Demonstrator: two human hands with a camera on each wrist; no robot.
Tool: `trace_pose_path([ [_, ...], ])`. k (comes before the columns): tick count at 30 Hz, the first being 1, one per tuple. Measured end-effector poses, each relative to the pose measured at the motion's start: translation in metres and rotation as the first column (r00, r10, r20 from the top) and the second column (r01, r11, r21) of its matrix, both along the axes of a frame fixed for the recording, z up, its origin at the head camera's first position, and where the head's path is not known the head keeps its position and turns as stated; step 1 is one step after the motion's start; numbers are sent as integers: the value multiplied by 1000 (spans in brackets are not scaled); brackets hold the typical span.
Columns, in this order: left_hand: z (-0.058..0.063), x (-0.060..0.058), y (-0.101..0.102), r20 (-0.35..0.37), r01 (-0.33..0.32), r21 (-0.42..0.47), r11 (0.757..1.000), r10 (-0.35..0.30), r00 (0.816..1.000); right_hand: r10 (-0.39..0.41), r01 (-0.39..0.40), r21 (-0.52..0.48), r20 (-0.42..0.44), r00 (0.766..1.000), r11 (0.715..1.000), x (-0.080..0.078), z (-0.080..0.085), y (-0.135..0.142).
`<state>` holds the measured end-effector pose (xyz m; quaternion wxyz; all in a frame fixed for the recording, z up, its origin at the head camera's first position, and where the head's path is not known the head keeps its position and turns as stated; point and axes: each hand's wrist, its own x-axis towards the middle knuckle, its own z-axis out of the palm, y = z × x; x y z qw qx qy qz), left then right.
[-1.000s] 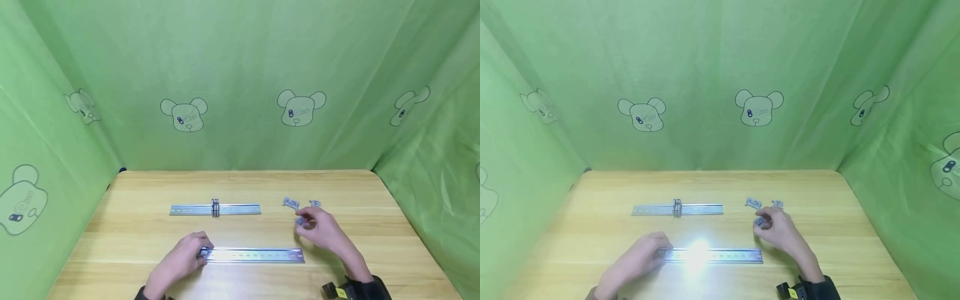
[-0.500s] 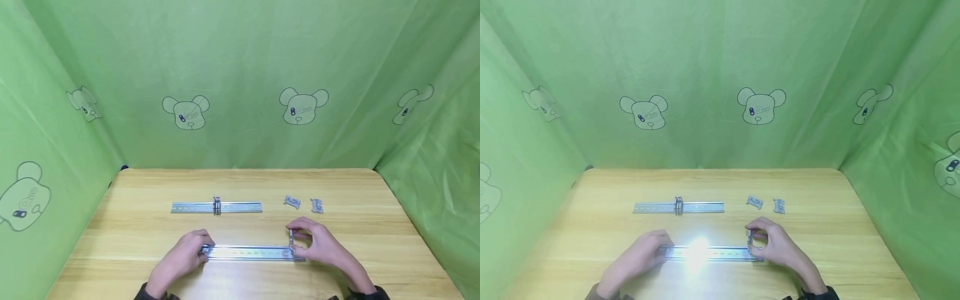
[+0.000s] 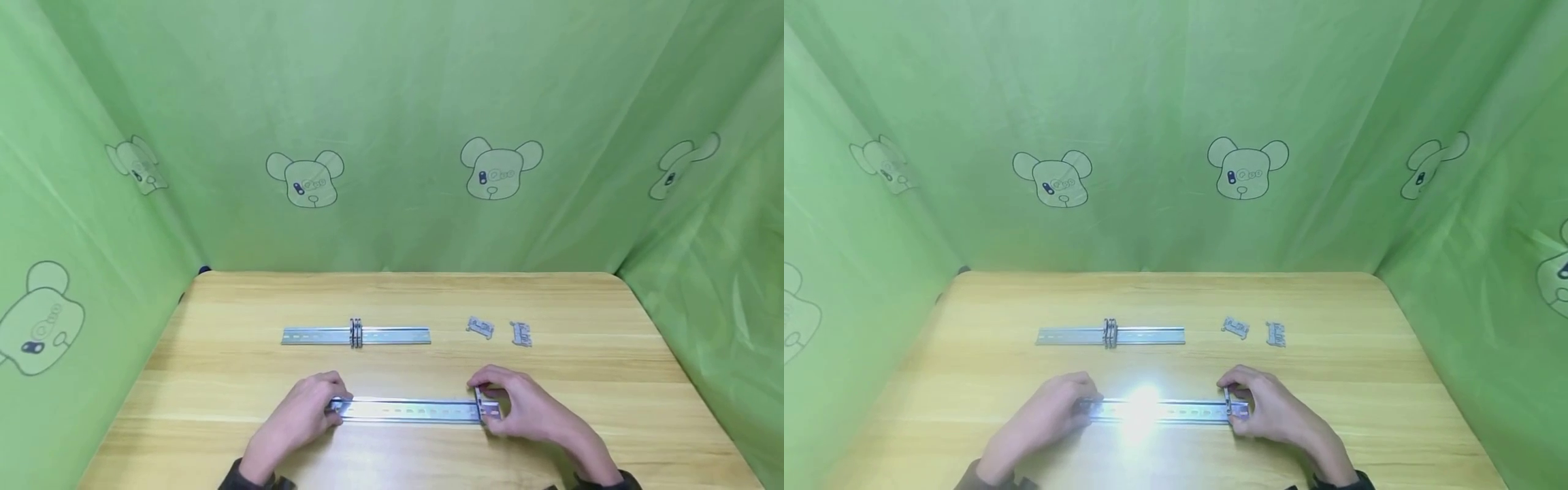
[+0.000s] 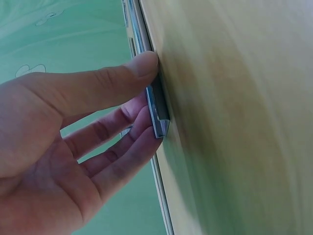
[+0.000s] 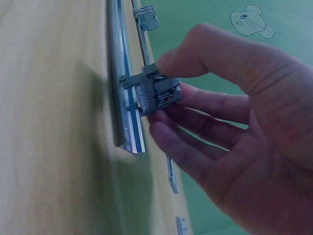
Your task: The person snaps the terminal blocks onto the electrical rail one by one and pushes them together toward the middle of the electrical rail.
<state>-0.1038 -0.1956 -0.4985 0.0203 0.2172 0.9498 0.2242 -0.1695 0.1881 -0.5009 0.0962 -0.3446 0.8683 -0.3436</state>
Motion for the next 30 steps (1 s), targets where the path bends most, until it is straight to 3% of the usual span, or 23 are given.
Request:
trace_pose_path([
  [13,1,-1,-2,21,-14,0,1000,14,1000,25,-23,48,-42,999,999,3,7,3],
  [21,1,0,-2,-9,-15,-12,1000,15,1000,6,-4,53,-47,999,999,7,8,1],
  [30,-2,-1,-2,-11,-19,-14,1000,19,1000,-14,20,53,-121,993,998,14,6,-3],
])
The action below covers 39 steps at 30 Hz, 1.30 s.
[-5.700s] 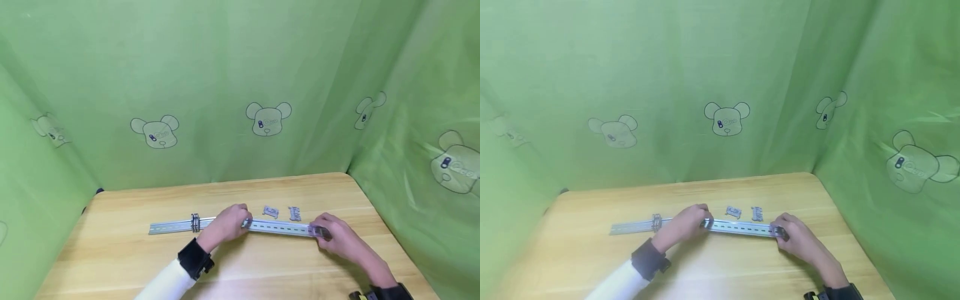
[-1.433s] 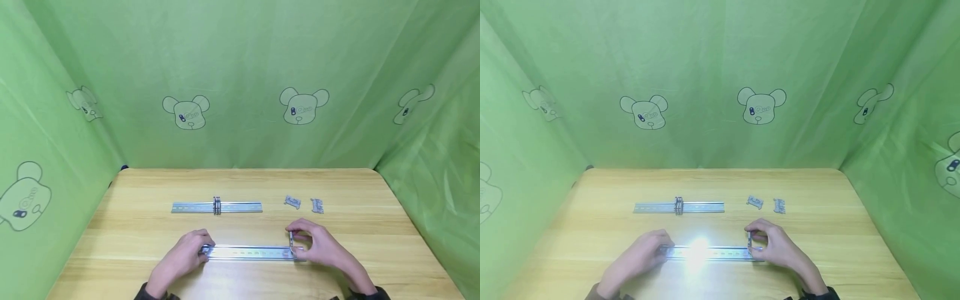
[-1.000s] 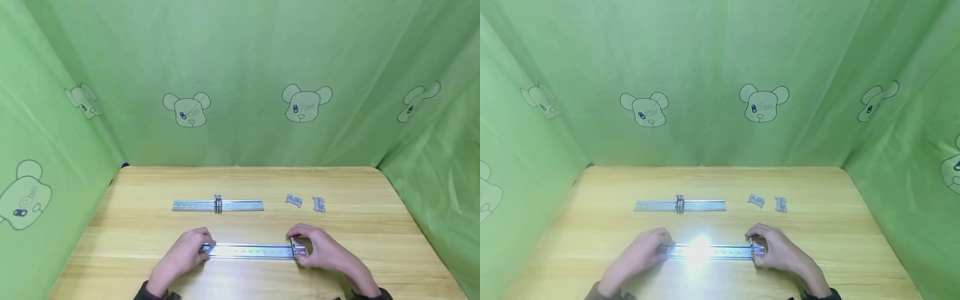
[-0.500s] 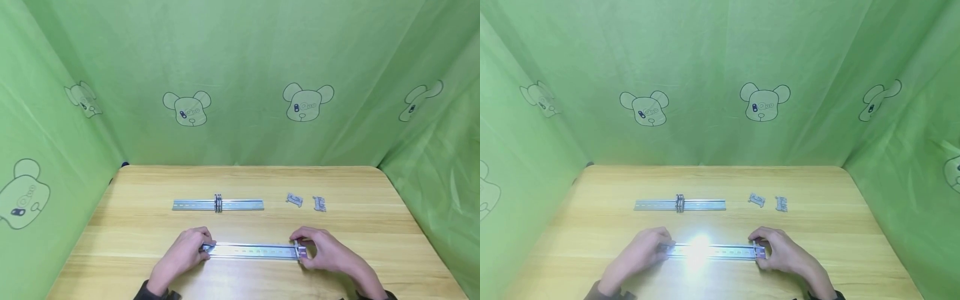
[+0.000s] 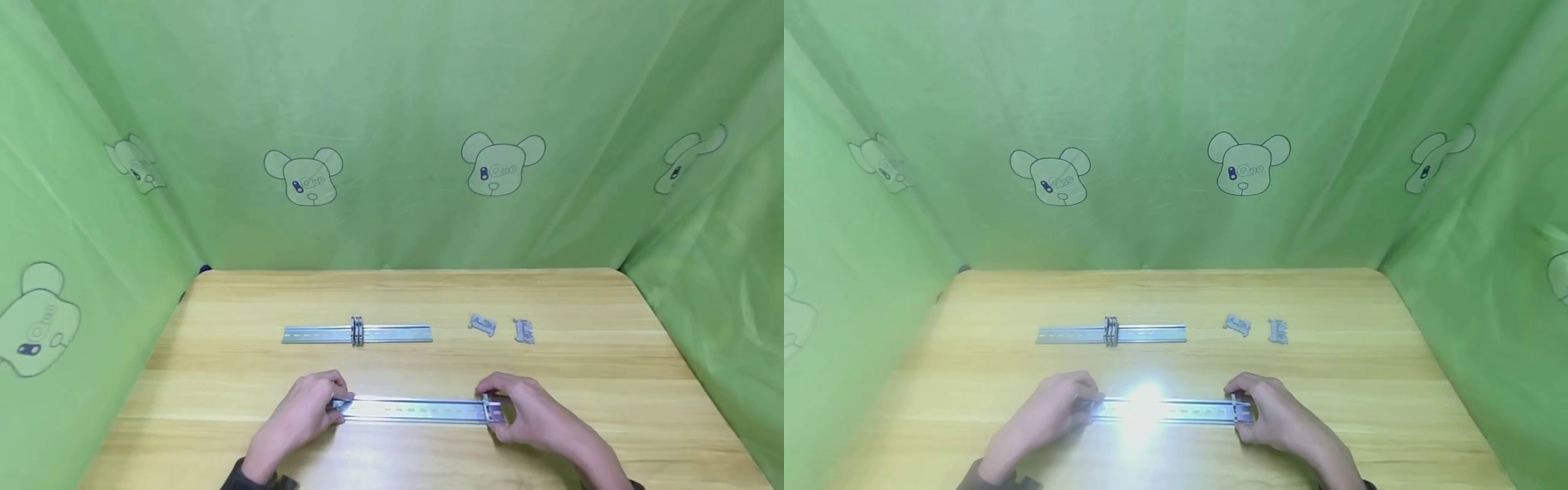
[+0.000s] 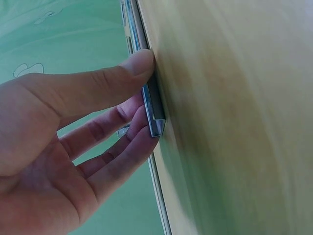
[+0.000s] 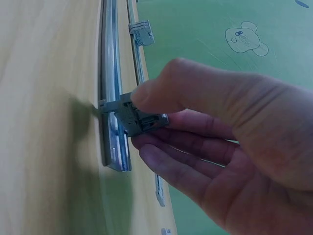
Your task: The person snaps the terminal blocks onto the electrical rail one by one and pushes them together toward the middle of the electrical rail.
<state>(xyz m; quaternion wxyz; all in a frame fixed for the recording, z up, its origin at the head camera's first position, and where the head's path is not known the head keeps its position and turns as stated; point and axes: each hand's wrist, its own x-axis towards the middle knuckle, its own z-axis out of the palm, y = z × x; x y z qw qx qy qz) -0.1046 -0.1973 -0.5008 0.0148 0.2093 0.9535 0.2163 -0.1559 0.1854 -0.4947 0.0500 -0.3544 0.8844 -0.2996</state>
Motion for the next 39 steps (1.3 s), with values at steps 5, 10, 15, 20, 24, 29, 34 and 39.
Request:
trace_pose_path([
  [5,-2,-1,1,8,-2,6,1000,2,1000,-14,14,-7,-9,1000,1000,1,-2,1],
  [10,-3,-1,0,7,-3,22,1000,3,1000,-4,3,-41,-21,1000,999,0,-6,0],
  [15,-3,0,0,11,-8,19,1000,8,1000,24,-25,-92,-10,1000,995,0,-9,-11],
  [20,-1,-1,0,18,-7,13,1000,7,1000,34,-38,-120,-29,999,992,3,-10,-25],
  [24,1,-1,0,18,-7,12,1000,7,1000,34,-33,-130,1,999,991,5,-10,-36],
  [29,1,-1,-1,23,-11,12,1000,11,1000,25,-22,-92,24,999,996,5,-11,-49],
  [34,1,0,-2,19,-13,15,1000,13,1000,57,-58,-130,-7,998,990,5,-13,-62],
  [39,2,0,-1,14,-2,20,1000,1,1000,76,-75,-131,3,997,989,7,-13,-81],
])
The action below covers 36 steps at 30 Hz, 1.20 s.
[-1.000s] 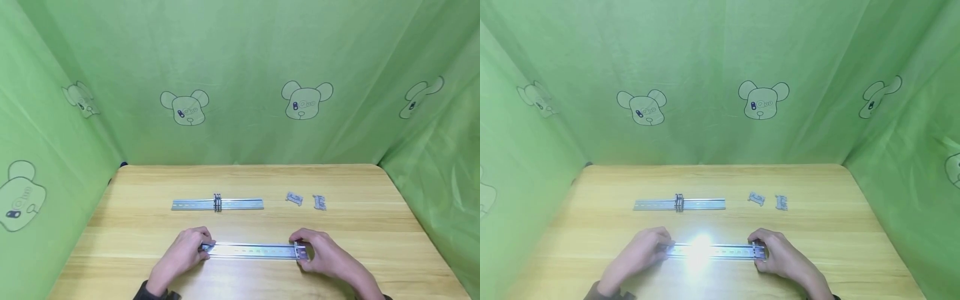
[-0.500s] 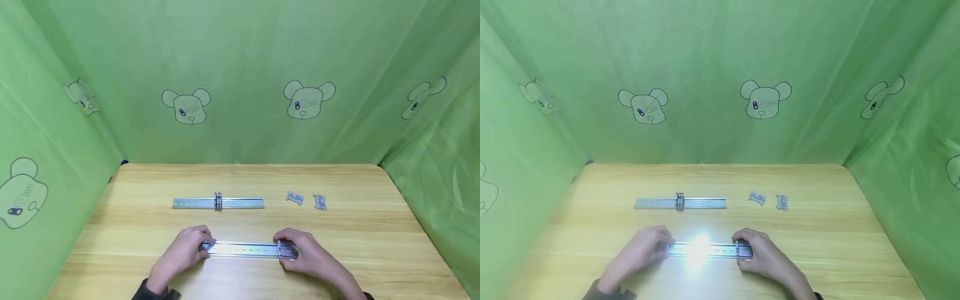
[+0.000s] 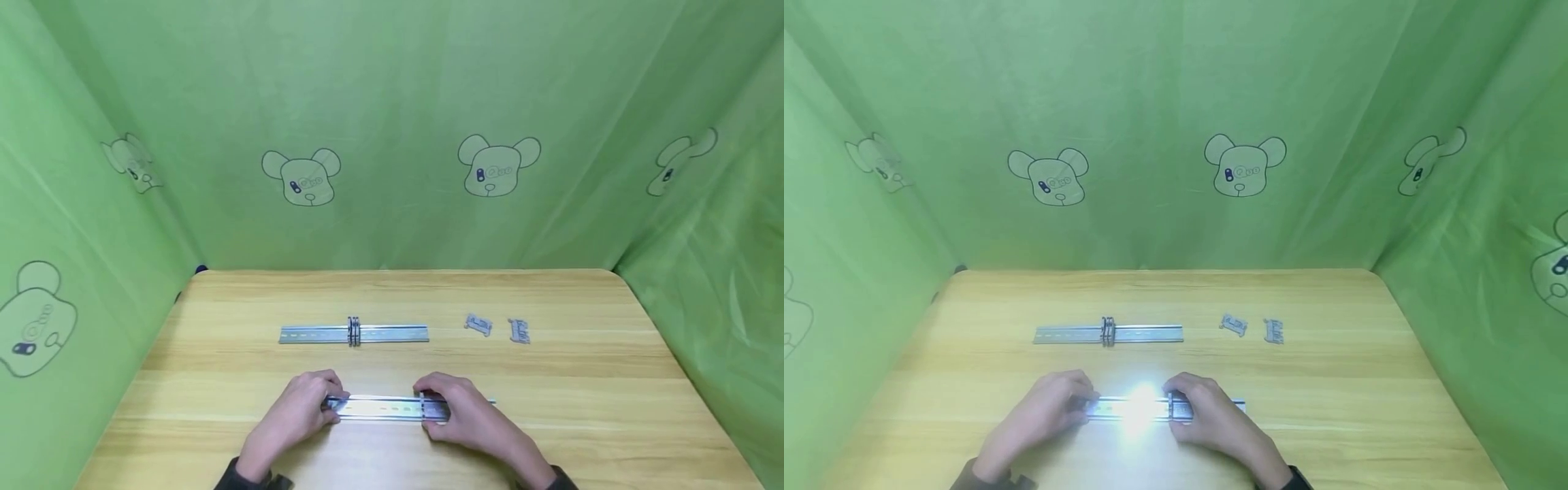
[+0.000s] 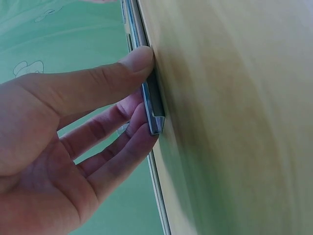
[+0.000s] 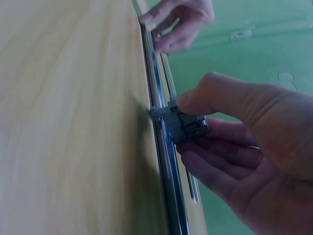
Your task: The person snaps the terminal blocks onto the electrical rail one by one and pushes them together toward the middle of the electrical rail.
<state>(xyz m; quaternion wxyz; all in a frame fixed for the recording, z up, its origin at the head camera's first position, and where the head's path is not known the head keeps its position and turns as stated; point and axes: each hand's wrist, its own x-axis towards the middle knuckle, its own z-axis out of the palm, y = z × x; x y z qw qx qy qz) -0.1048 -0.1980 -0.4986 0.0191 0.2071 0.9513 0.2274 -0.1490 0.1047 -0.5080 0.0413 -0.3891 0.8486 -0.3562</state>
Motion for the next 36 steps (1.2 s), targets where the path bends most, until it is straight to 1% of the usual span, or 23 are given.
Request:
trace_pose_path([
  [5,-1,-1,0,1,-2,-1,1000,2,1000,9,-9,15,51,999,1000,2,1,-20],
  [10,-2,-2,-1,2,-5,-5,1000,5,1000,5,-8,27,83,997,1000,2,2,-37],
  [22,1,-1,0,3,-3,-2,1000,3,1000,26,-27,7,63,998,1000,5,-1,-69],
  [30,1,-2,0,5,-2,-8,1000,2,1000,21,-21,-8,58,998,1000,7,-2,-77],
  [36,0,-2,0,-2,6,-9,1000,-6,1000,8,-9,8,61,998,1000,9,-3,-79],
])
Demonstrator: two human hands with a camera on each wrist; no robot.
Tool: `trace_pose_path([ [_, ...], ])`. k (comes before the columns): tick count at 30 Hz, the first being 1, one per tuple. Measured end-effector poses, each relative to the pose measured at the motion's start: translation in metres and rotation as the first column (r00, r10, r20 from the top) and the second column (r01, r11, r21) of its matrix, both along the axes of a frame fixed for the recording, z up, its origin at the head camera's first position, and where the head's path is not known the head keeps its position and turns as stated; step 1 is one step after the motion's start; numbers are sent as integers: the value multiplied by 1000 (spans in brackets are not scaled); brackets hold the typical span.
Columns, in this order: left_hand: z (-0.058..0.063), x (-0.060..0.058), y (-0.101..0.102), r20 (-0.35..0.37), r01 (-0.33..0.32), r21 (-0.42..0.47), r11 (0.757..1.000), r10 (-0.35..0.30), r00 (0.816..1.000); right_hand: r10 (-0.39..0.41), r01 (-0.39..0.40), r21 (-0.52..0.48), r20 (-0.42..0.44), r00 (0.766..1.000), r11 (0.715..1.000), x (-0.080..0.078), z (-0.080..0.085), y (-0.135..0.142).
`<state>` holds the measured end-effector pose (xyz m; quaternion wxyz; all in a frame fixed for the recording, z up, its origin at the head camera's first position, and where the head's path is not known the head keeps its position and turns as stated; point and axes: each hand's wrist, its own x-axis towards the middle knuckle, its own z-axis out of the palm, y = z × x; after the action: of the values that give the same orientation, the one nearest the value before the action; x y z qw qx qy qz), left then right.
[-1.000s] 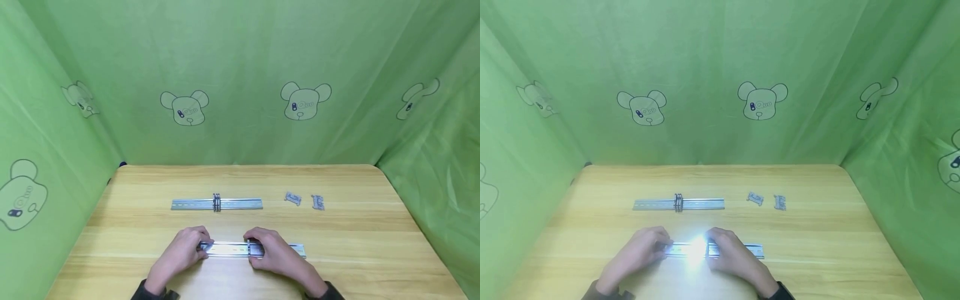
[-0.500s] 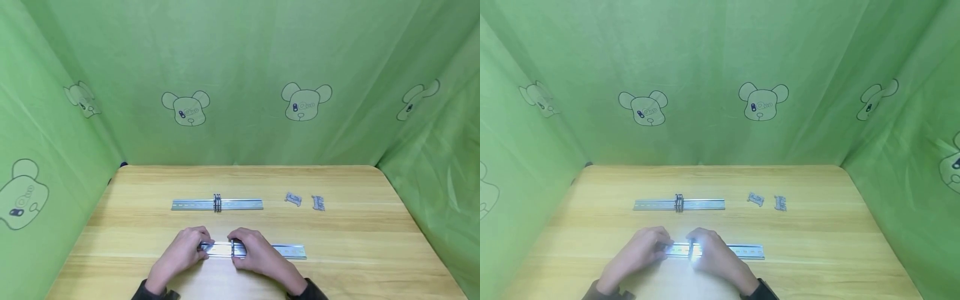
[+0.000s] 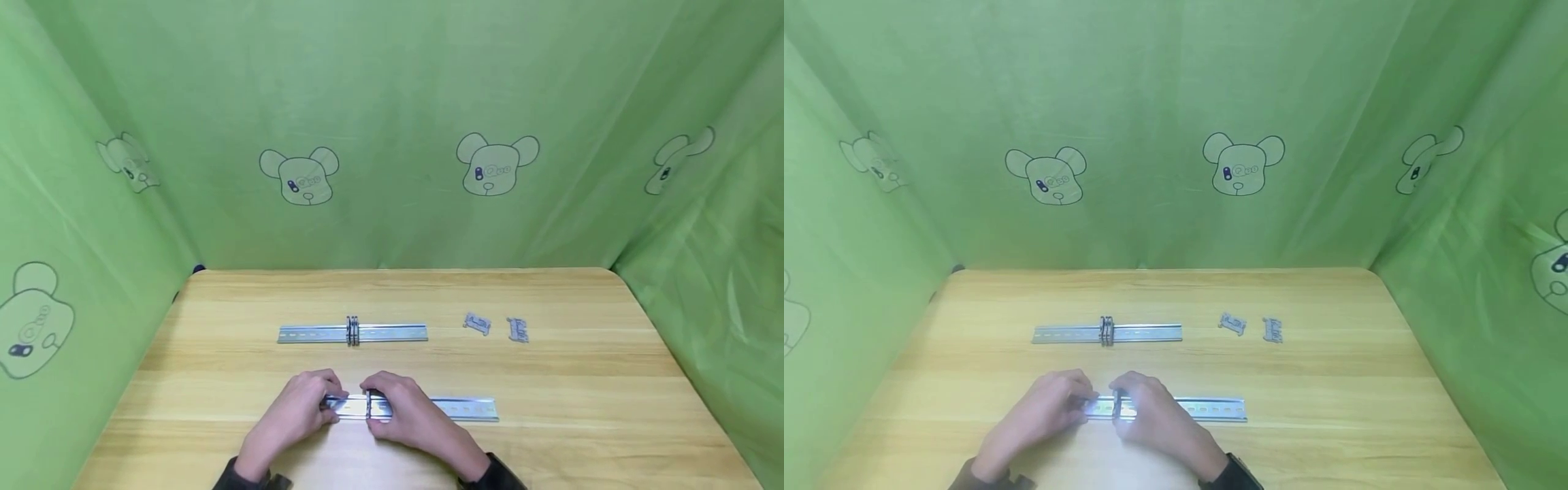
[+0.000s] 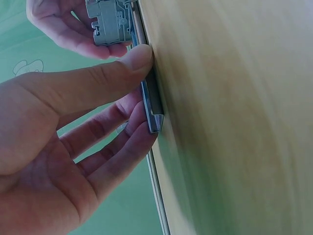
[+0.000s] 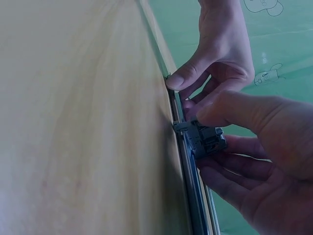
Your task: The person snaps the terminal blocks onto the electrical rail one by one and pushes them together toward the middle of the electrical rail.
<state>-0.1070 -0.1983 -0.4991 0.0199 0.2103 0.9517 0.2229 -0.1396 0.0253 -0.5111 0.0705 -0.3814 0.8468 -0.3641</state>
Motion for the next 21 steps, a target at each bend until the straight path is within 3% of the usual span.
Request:
trace_pose_path([
  [7,-1,0,0,-1,3,11,1000,-3,1000,22,-21,26,-10,1000,999,0,5,6],
  [11,-2,0,0,4,-1,16,1000,1,1000,-1,1,6,23,1000,1000,-9,13,25],
  [15,-2,0,0,5,-6,15,1000,6,1000,-107,110,-52,58,993,993,-28,22,55],
  [21,-1,0,0,14,-10,16,1000,9,1000,-291,285,-87,-66,954,955,-63,30,111],
])
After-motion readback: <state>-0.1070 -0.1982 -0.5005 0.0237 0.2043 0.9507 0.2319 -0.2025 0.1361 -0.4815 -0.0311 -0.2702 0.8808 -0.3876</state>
